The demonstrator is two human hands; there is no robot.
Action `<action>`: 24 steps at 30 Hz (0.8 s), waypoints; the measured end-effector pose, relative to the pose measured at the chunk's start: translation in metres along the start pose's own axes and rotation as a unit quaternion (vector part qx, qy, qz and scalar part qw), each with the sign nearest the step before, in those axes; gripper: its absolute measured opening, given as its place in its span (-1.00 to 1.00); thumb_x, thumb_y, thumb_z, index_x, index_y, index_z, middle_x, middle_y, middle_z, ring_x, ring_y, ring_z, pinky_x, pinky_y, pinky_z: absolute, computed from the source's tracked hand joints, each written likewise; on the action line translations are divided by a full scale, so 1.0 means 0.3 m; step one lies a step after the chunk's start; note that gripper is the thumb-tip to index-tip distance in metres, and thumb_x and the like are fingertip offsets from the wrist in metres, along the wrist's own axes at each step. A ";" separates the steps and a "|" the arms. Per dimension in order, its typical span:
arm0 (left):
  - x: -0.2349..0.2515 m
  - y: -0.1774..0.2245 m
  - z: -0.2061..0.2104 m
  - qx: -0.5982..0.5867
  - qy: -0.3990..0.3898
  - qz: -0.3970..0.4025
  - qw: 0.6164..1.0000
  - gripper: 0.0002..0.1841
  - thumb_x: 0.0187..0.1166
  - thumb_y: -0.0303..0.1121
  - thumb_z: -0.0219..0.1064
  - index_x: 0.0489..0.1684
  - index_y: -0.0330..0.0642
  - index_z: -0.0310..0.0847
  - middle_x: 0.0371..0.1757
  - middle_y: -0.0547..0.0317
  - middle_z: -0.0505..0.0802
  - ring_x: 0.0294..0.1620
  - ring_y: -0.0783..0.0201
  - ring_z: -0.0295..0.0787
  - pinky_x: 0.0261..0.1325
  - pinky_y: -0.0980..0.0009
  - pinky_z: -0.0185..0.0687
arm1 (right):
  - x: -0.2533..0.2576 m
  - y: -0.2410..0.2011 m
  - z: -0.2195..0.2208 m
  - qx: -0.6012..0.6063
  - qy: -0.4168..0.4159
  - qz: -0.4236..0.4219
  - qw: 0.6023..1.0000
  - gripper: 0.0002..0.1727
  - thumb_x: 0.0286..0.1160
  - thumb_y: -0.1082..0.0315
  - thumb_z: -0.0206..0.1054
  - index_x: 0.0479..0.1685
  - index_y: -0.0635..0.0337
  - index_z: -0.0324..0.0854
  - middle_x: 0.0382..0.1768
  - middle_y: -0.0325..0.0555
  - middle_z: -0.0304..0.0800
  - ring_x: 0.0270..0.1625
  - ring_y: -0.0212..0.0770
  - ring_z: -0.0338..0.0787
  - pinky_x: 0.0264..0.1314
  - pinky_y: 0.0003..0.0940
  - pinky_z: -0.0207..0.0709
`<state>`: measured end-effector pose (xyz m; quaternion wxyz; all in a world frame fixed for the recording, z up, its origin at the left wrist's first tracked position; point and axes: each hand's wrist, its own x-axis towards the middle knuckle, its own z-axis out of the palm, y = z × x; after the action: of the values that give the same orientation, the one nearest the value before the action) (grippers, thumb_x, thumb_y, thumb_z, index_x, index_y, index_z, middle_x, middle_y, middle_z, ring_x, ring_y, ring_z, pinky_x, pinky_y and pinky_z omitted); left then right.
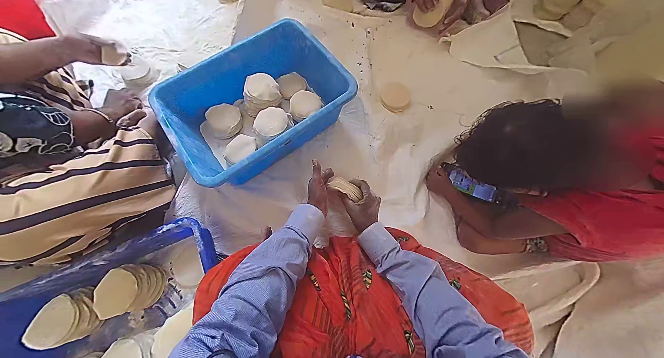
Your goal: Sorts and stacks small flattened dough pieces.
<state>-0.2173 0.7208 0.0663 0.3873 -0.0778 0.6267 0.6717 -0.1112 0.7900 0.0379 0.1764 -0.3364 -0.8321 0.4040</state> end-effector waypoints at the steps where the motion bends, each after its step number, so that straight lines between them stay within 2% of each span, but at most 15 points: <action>1: 0.005 -0.004 0.004 0.005 -0.001 0.000 1.000 -0.06 0.81 0.28 -0.51 0.41 -0.46 0.54 0.44 -0.24 0.69 0.51 0.01 0.54 0.58 0.07 0.32 | 0.005 -0.006 -0.003 -0.016 -0.019 0.016 1.000 -0.42 0.25 0.27 0.66 0.33 0.22 0.67 0.07 0.19 0.88 0.11 0.21 0.86 0.19 0.29 0.64; 2: 0.005 -0.006 0.010 0.014 -0.009 0.002 1.000 -0.04 0.80 0.29 -0.53 0.39 -0.45 0.55 0.42 -0.26 0.71 0.48 0.00 0.57 0.56 0.05 0.37 | 0.017 -0.014 -0.010 -0.041 -0.054 0.039 0.997 -0.35 0.29 0.19 0.66 0.43 0.19 0.62 0.15 0.22 0.85 0.20 0.25 0.83 0.29 0.32 0.58; 3: 0.003 -0.004 0.014 0.017 -0.013 0.003 1.000 -0.04 0.80 0.29 -0.54 0.40 -0.45 0.54 0.43 -0.25 0.70 0.50 0.00 0.57 0.57 0.05 0.36 | 0.030 -0.013 -0.013 -0.056 -0.070 0.044 0.995 -0.38 0.32 0.19 0.64 0.41 0.20 0.65 0.17 0.22 0.84 0.25 0.25 0.81 0.35 0.33 0.55; 6: -0.003 0.004 -0.001 0.018 -0.008 0.008 1.000 -0.06 0.79 0.30 -0.52 0.54 -0.41 0.45 0.57 -0.20 0.61 0.66 -0.01 0.40 0.68 0.01 0.19 | 0.019 0.008 -0.009 -0.006 -0.007 -0.016 1.000 -0.50 0.28 0.33 0.63 0.24 0.30 0.72 0.07 0.22 0.87 0.15 0.22 0.85 0.24 0.30 0.59; 8: -0.007 -0.002 0.000 0.025 -0.009 0.006 1.000 -0.05 0.78 0.32 -0.51 0.51 -0.40 0.47 0.54 -0.20 0.63 0.62 -0.02 0.45 0.65 0.01 0.25 | 0.009 0.018 0.004 0.017 0.018 -0.033 0.999 -0.40 0.23 0.32 0.66 0.31 0.30 0.64 0.08 0.20 0.86 0.10 0.18 0.87 0.17 0.25 0.67; 9: -0.003 -0.004 0.008 0.024 -0.013 0.007 1.000 -0.05 0.79 0.31 -0.51 0.48 -0.43 0.50 0.50 -0.24 0.66 0.57 -0.03 0.50 0.62 0.01 0.31 | 0.017 0.014 0.005 0.007 -0.008 -0.013 1.000 -0.32 0.24 0.29 0.67 0.42 0.26 0.58 0.15 0.20 0.84 0.16 0.20 0.85 0.23 0.28 0.65; 10: -0.001 -0.005 0.016 0.023 -0.016 0.010 1.000 -0.05 0.80 0.29 -0.51 0.45 -0.45 0.51 0.47 -0.25 0.67 0.54 -0.04 0.52 0.62 0.02 0.32 | 0.026 0.012 0.007 -0.005 -0.029 0.007 1.000 -0.33 0.26 0.28 0.66 0.44 0.23 0.59 0.17 0.19 0.85 0.18 0.22 0.84 0.27 0.30 0.62; 13: -0.004 0.001 0.007 0.018 -0.012 0.019 1.000 -0.07 0.79 0.30 -0.49 0.55 -0.39 0.44 0.57 -0.19 0.61 0.64 0.01 0.44 0.67 0.06 0.23 | 0.023 0.013 0.016 0.024 -0.006 -0.008 1.000 -0.40 0.18 0.48 0.57 0.38 0.23 0.66 0.14 0.17 0.87 0.16 0.20 0.86 0.24 0.30 0.61; 14: -0.012 -0.003 0.000 0.021 -0.015 0.013 1.000 -0.06 0.77 0.34 -0.49 0.61 -0.34 0.40 0.61 -0.14 0.58 0.67 0.03 0.40 0.69 0.07 0.22 | 0.009 0.015 0.016 0.035 0.006 -0.012 0.999 -0.38 0.19 0.46 0.58 0.40 0.24 0.65 0.15 0.17 0.87 0.16 0.18 0.86 0.24 0.27 0.63; 16: -0.006 -0.004 0.012 0.016 -0.013 0.013 1.000 -0.08 0.80 0.29 -0.49 0.55 -0.41 0.44 0.54 -0.22 0.63 0.61 -0.01 0.46 0.66 0.04 0.26 | 0.013 0.009 0.014 0.017 -0.007 0.017 1.000 -0.32 0.24 0.26 0.67 0.44 0.25 0.62 0.12 0.20 0.87 0.16 0.20 0.86 0.27 0.26 0.62; 17: -0.006 -0.001 0.021 0.022 -0.013 0.016 1.000 -0.09 0.82 0.26 -0.49 0.52 -0.43 0.46 0.50 -0.25 0.65 0.57 -0.02 0.49 0.62 0.03 0.28 | 0.025 0.003 0.012 0.000 -0.028 0.042 0.999 -0.36 0.27 0.19 0.67 0.37 0.27 0.67 0.07 0.25 0.87 0.15 0.24 0.84 0.30 0.29 0.57; 19: -0.012 0.007 0.022 0.027 -0.011 0.024 0.999 -0.11 0.83 0.24 -0.48 0.55 -0.44 0.43 0.53 -0.26 0.63 0.61 -0.04 0.45 0.64 0.02 0.25 | 0.037 -0.002 0.006 -0.006 -0.037 0.043 0.998 -0.48 0.32 0.20 0.64 0.22 0.32 0.75 0.00 0.27 0.88 0.14 0.26 0.84 0.31 0.29 0.55; 21: -0.016 0.001 0.001 0.034 -0.014 0.022 0.999 -0.07 0.77 0.35 -0.46 0.64 -0.32 0.37 0.62 -0.16 0.57 0.70 -0.02 0.35 0.70 0.01 0.17 | 0.017 0.004 0.006 0.037 0.005 0.012 0.999 -0.54 0.30 0.31 0.59 0.19 0.33 0.75 -0.04 0.23 0.89 0.07 0.18 0.87 0.21 0.23 0.61; 22: -0.014 -0.007 -0.001 0.035 -0.012 0.020 0.999 -0.06 0.76 0.37 -0.46 0.63 -0.30 0.39 0.59 -0.15 0.60 0.66 -0.01 0.40 0.68 0.01 0.21 | 0.006 0.012 0.012 0.054 0.029 -0.004 0.998 -0.52 0.26 0.31 0.61 0.20 0.32 0.75 -0.06 0.20 0.90 0.02 0.11 0.89 0.14 0.18 0.65; 24: -0.011 -0.002 0.014 0.027 -0.016 0.016 0.999 -0.08 0.79 0.31 -0.47 0.52 -0.39 0.47 0.51 -0.24 0.65 0.58 -0.05 0.48 0.62 -0.01 0.28 | 0.015 0.016 0.017 0.037 0.007 -0.003 0.999 -0.42 0.26 0.22 0.66 0.29 0.32 0.71 0.00 0.21 0.89 0.08 0.13 0.88 0.23 0.21 0.65</action>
<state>-0.2132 0.7230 0.0685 0.3885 -0.0463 0.6395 0.6618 -0.1153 0.7924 0.0310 0.1963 -0.3299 -0.8163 0.4316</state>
